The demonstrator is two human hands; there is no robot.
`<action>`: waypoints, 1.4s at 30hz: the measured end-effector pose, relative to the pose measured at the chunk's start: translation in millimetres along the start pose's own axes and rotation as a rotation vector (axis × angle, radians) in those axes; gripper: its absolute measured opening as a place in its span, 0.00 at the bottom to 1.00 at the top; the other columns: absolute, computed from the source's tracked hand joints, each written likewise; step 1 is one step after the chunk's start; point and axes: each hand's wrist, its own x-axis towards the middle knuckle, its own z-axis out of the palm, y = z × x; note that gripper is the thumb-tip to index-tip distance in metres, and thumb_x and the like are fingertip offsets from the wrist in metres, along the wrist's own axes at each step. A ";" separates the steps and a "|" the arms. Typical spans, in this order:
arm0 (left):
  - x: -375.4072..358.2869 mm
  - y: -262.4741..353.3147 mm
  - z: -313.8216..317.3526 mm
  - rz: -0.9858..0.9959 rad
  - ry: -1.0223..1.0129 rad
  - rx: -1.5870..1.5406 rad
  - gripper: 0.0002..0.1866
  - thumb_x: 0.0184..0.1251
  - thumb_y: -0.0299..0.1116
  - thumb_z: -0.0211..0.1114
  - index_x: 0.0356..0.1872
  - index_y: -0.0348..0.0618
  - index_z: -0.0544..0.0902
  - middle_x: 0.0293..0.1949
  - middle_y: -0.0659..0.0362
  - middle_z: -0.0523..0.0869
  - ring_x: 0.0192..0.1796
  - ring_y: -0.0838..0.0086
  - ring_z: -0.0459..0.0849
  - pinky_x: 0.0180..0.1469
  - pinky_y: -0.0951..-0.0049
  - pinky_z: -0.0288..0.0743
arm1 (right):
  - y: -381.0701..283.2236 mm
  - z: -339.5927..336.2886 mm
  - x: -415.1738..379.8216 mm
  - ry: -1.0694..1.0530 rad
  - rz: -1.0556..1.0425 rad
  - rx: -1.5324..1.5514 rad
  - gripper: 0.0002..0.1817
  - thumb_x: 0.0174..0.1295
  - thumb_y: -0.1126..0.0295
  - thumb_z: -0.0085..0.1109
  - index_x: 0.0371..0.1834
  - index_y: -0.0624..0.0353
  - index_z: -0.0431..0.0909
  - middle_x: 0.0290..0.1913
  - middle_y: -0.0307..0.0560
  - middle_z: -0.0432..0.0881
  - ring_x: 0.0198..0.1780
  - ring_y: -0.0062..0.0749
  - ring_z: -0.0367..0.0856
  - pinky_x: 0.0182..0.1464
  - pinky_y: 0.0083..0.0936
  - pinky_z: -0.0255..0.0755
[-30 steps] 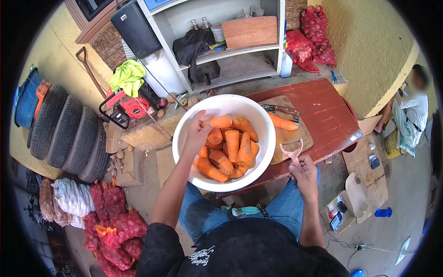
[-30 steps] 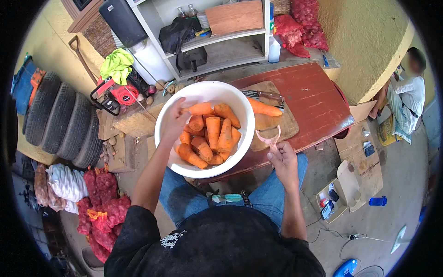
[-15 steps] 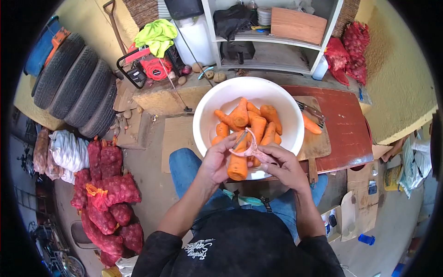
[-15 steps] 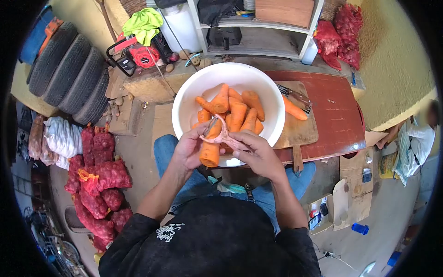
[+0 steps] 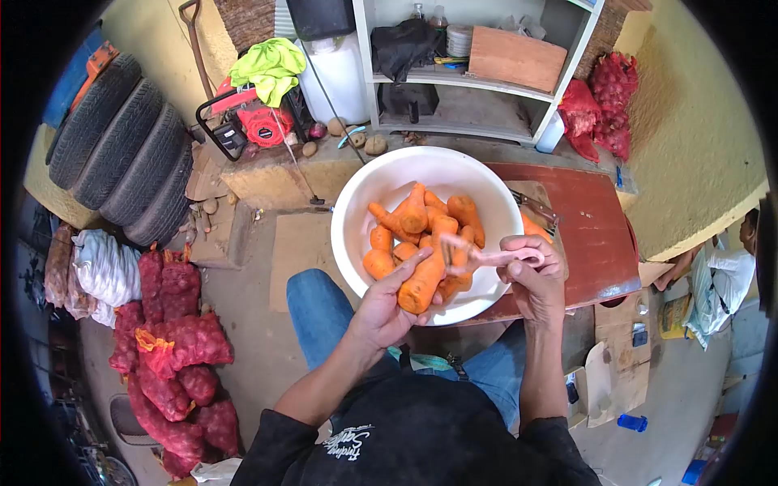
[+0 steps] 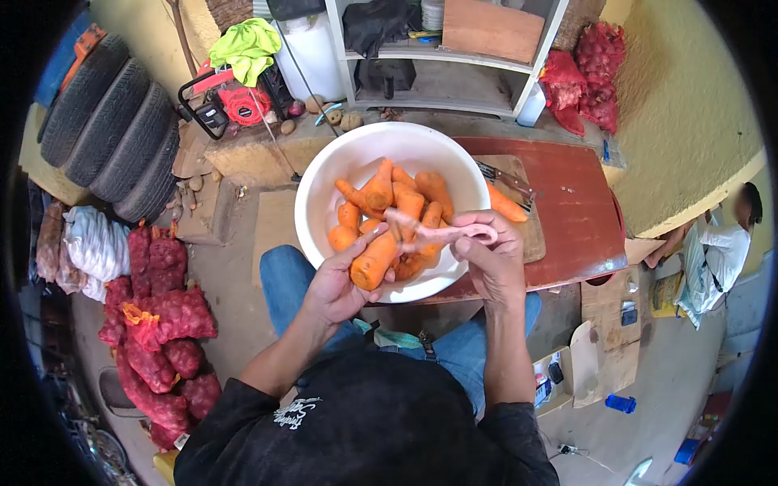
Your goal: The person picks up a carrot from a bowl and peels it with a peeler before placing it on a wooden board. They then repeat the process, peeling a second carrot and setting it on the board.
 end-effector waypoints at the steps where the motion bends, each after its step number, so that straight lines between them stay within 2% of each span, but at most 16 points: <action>1: -0.6 1.2 -0.7 0.015 -0.027 0.013 0.28 0.83 0.43 0.49 0.78 0.50 0.59 0.63 0.48 0.78 0.46 0.58 0.88 0.37 0.62 0.88 | -0.3 4.4 1.4 -0.003 0.024 -0.028 0.16 0.58 0.79 0.71 0.49 0.67 0.82 0.36 0.43 0.85 0.36 0.22 0.82 0.38 0.18 0.78; 3: -2.1 2.2 -0.3 0.043 -0.078 0.038 0.27 0.83 0.40 0.48 0.78 0.46 0.61 0.64 0.48 0.78 0.51 0.58 0.87 0.48 0.61 0.88 | 5.4 18.9 4.2 -0.007 0.074 -0.081 0.15 0.59 0.78 0.71 0.49 0.67 0.81 0.36 0.43 0.85 0.36 0.22 0.82 0.38 0.18 0.78; 6: -2.6 -4.5 24.8 0.185 0.197 0.170 0.26 0.83 0.38 0.47 0.75 0.36 0.64 0.65 0.47 0.78 0.60 0.60 0.84 0.62 0.62 0.81 | 17.3 31.9 10.3 0.007 0.094 0.007 0.15 0.63 0.70 0.70 0.49 0.65 0.78 0.34 0.43 0.83 0.27 0.23 0.81 0.26 0.17 0.73; 8: -3.8 -5.1 28.3 0.221 0.203 0.254 0.25 0.83 0.36 0.47 0.73 0.32 0.66 0.65 0.47 0.78 0.63 0.61 0.82 0.66 0.64 0.77 | 24.1 33.9 15.7 -0.001 0.127 0.043 0.16 0.64 0.68 0.70 0.49 0.65 0.76 0.32 0.44 0.82 0.22 0.23 0.80 0.19 0.17 0.72; 9: -4.5 -5.2 28.1 0.239 0.206 0.295 0.24 0.83 0.35 0.47 0.72 0.30 0.67 0.65 0.46 0.78 0.64 0.62 0.81 0.69 0.64 0.75 | 27.8 36.6 15.6 -0.009 0.156 0.062 0.16 0.65 0.69 0.69 0.49 0.66 0.76 0.32 0.44 0.82 0.22 0.23 0.81 0.20 0.16 0.73; 12: -6.0 -4.3 17.2 0.258 0.203 0.386 0.23 0.81 0.36 0.49 0.69 0.30 0.72 0.59 0.47 0.82 0.59 0.65 0.84 0.57 0.65 0.83 | 37.9 52.6 14.8 -0.041 0.229 0.075 0.15 0.66 0.73 0.68 0.50 0.67 0.75 0.32 0.45 0.83 0.22 0.24 0.82 0.21 0.17 0.76; 16: -1.9 -1.5 17.3 0.314 0.253 0.273 0.23 0.80 0.34 0.52 0.68 0.29 0.73 0.56 0.47 0.84 0.53 0.67 0.87 0.50 0.70 0.85 | 36.5 64.2 15.8 -0.160 0.241 -0.047 0.16 0.65 0.75 0.67 0.51 0.67 0.74 0.32 0.45 0.83 0.23 0.25 0.83 0.22 0.18 0.77; 19: -1.1 0.5 6.0 0.347 0.260 0.322 0.23 0.80 0.35 0.54 0.67 0.29 0.73 0.55 0.48 0.85 0.49 0.67 0.89 0.44 0.71 0.87 | 35.1 44.9 46.4 0.003 0.254 -0.140 0.16 0.64 0.75 0.68 0.51 0.65 0.74 0.31 0.44 0.83 0.23 0.24 0.82 0.23 0.17 0.77; 21: 2.7 4.6 -1.5 0.334 0.216 0.329 0.24 0.80 0.37 0.55 0.67 0.29 0.73 0.55 0.48 0.85 0.48 0.67 0.89 0.41 0.70 0.87 | 46.6 24.0 68.9 0.015 0.165 -0.120 0.14 0.63 0.75 0.69 0.48 0.63 0.74 0.30 0.44 0.83 0.23 0.24 0.82 0.22 0.18 0.77; 25: 10.9 9.6 -1.1 0.340 0.178 0.355 0.24 0.81 0.39 0.54 0.66 0.31 0.73 0.50 0.48 0.85 0.40 0.69 0.89 0.31 0.70 0.84 | 56.4 6.7 89.7 0.029 0.067 -0.066 0.13 0.63 0.75 0.69 0.46 0.63 0.74 0.28 0.45 0.83 0.22 0.25 0.82 0.21 0.19 0.77; 28: 14.6 9.5 7.6 0.340 0.256 0.352 0.23 0.80 0.39 0.54 0.65 0.32 0.74 0.47 0.49 0.86 0.36 0.70 0.87 0.27 0.71 0.80 | 57.0 6.3 93.2 0.061 0.021 -0.094 0.14 0.64 0.72 0.68 0.48 0.65 0.74 0.28 0.45 0.82 0.21 0.25 0.82 0.20 0.20 0.78; 34: 6.9 11.5 1.3 0.324 0.195 0.331 0.21 0.79 0.36 0.53 0.64 0.31 0.74 0.44 0.50 0.86 0.35 0.69 0.86 0.26 0.70 0.78 | 35.5 -25.0 105.7 0.175 -0.126 -0.074 0.14 0.66 0.75 0.65 0.50 0.65 0.74 0.31 0.44 0.82 0.23 0.24 0.81 0.22 0.20 0.78; 37: 9.6 10.8 2.2 0.369 0.227 0.323 0.21 0.78 0.34 0.52 0.64 0.31 0.75 0.46 0.48 0.86 0.40 0.67 0.88 0.32 0.68 0.83 | 32.1 17.4 78.3 0.050 -0.035 -0.114 0.14 0.65 0.76 0.64 0.51 0.62 0.72 0.30 0.44 0.82 0.22 0.24 0.82 0.20 0.21 0.78; 39: 13.8 8.6 7.2 0.380 0.250 0.305 0.21 0.78 0.32 0.53 0.65 0.29 0.73 0.52 0.45 0.85 0.46 0.65 0.88 0.44 0.68 0.84 | 40.1 52.0 59.4 0.009 0.132 -0.102 0.15 0.64 0.79 0.63 0.51 0.62 0.71 0.30 0.44 0.82 0.21 0.26 0.82 0.20 0.20 0.77; 40: 14.9 7.6 8.9 0.385 0.264 0.297 0.22 0.77 0.31 0.53 0.66 0.27 0.73 0.54 0.43 0.84 0.49 0.64 0.88 0.51 0.67 0.85 | 44.2 57.1 58.4 -0.055 0.173 -0.071 0.15 0.63 0.81 0.62 0.50 0.62 0.71 0.28 0.45 0.81 0.21 0.28 0.82 0.20 0.21 0.76; 42: 16.2 7.1 7.0 0.381 0.244 0.304 0.22 0.76 0.29 0.52 0.66 0.26 0.72 0.58 0.42 0.82 0.56 0.63 0.86 0.60 0.65 0.80 | 60.0 24.7 74.8 0.014 0.130 -0.115 0.12 0.63 0.81 0.61 0.48 0.63 0.73 0.29 0.45 0.82 0.22 0.26 0.82 0.20 0.20 0.76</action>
